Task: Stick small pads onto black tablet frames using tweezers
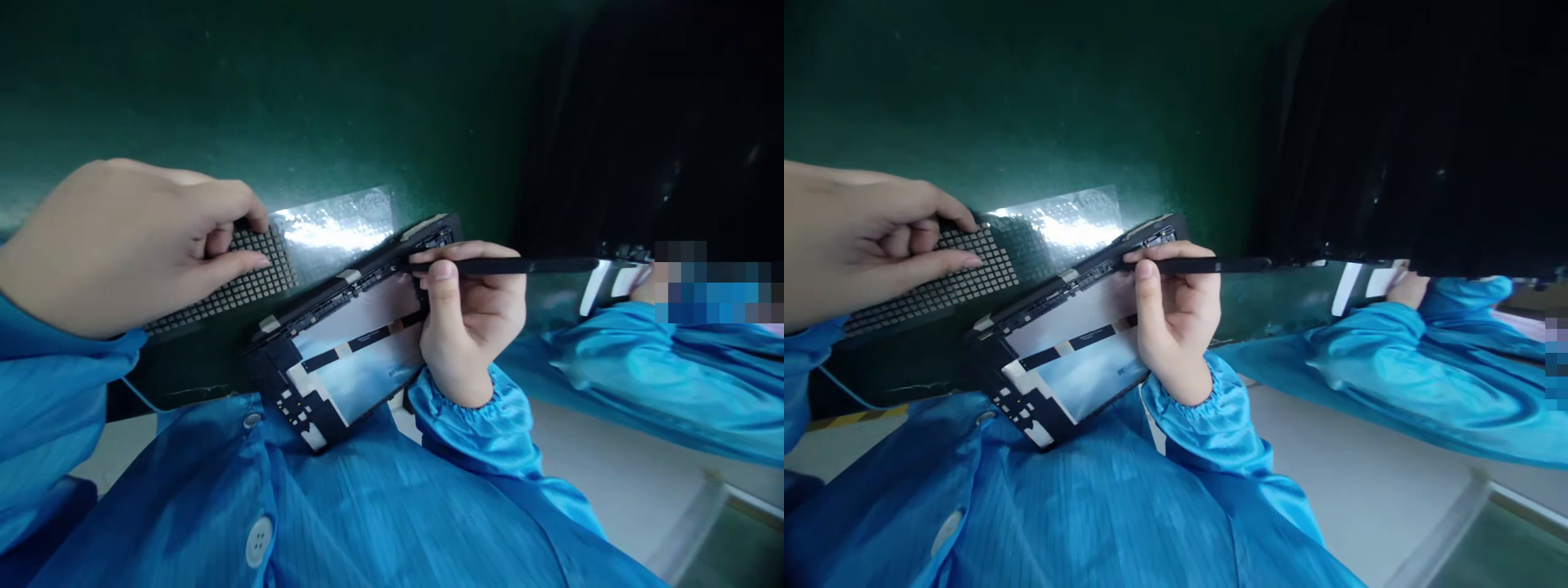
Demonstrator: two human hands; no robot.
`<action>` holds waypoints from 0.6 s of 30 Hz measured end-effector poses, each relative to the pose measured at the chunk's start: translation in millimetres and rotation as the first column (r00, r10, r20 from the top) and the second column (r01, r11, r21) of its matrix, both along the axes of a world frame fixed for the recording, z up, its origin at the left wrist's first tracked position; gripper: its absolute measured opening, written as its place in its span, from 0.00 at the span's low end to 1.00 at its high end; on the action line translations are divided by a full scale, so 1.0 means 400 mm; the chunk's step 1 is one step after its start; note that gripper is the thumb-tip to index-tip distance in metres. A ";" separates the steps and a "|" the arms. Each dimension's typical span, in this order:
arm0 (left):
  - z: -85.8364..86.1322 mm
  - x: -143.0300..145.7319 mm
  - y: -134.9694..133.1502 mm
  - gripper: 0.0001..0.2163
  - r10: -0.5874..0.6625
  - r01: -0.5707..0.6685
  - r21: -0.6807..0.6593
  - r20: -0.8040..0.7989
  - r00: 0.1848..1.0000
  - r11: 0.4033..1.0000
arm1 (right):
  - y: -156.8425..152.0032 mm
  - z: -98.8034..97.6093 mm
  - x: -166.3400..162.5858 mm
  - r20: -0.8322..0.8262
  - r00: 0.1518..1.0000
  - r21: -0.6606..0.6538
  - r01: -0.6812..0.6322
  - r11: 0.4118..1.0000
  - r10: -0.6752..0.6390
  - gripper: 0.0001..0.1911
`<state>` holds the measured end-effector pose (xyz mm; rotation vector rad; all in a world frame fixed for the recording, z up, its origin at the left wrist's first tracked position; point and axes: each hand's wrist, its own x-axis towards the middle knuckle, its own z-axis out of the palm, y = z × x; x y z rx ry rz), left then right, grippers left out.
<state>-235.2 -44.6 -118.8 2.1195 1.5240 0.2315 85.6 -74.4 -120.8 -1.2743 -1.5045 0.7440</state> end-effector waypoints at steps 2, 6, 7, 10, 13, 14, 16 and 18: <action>-0.004 -0.004 -0.002 0.36 -0.010 0.010 0.012 -0.004 1.000 1.000 | 0.002 -0.001 0.007 0.028 0.999 0.006 -0.026 1.000 0.026 0.04; 0.003 0.003 -0.001 0.34 -0.033 0.035 0.059 -0.020 0.999 0.998 | 0.008 0.046 0.030 0.214 0.968 -0.015 -0.131 0.991 0.132 0.06; 0.009 0.006 0.001 0.34 -0.040 0.042 0.061 -0.026 0.999 0.997 | 0.015 0.065 0.030 0.251 0.952 -0.036 -0.170 0.985 0.173 0.07; 0.030 0.018 0.008 0.33 -0.039 0.040 0.024 -0.060 0.997 0.999 | 0.061 0.112 -0.001 0.215 0.909 -0.153 -0.330 0.931 0.357 0.06; 0.050 0.031 0.017 0.34 -0.039 0.035 -0.027 -0.135 0.990 0.999 | 0.135 0.112 -0.064 0.110 0.811 -0.285 -0.527 0.800 0.574 0.10; 0.056 0.035 0.019 0.33 -0.050 0.043 -0.047 -0.158 0.986 0.998 | 0.160 0.102 -0.085 0.093 0.770 -0.313 -0.579 0.753 0.631 0.12; 0.064 0.042 0.024 0.30 -0.075 0.060 -0.085 -0.185 0.980 0.995 | 0.198 0.077 -0.116 0.092 0.704 -0.345 -0.641 0.686 0.704 0.14; 0.069 0.047 0.027 0.25 -0.075 0.053 -0.113 -0.196 0.978 0.992 | 0.217 0.057 -0.129 0.108 0.674 -0.355 -0.660 0.662 0.731 0.14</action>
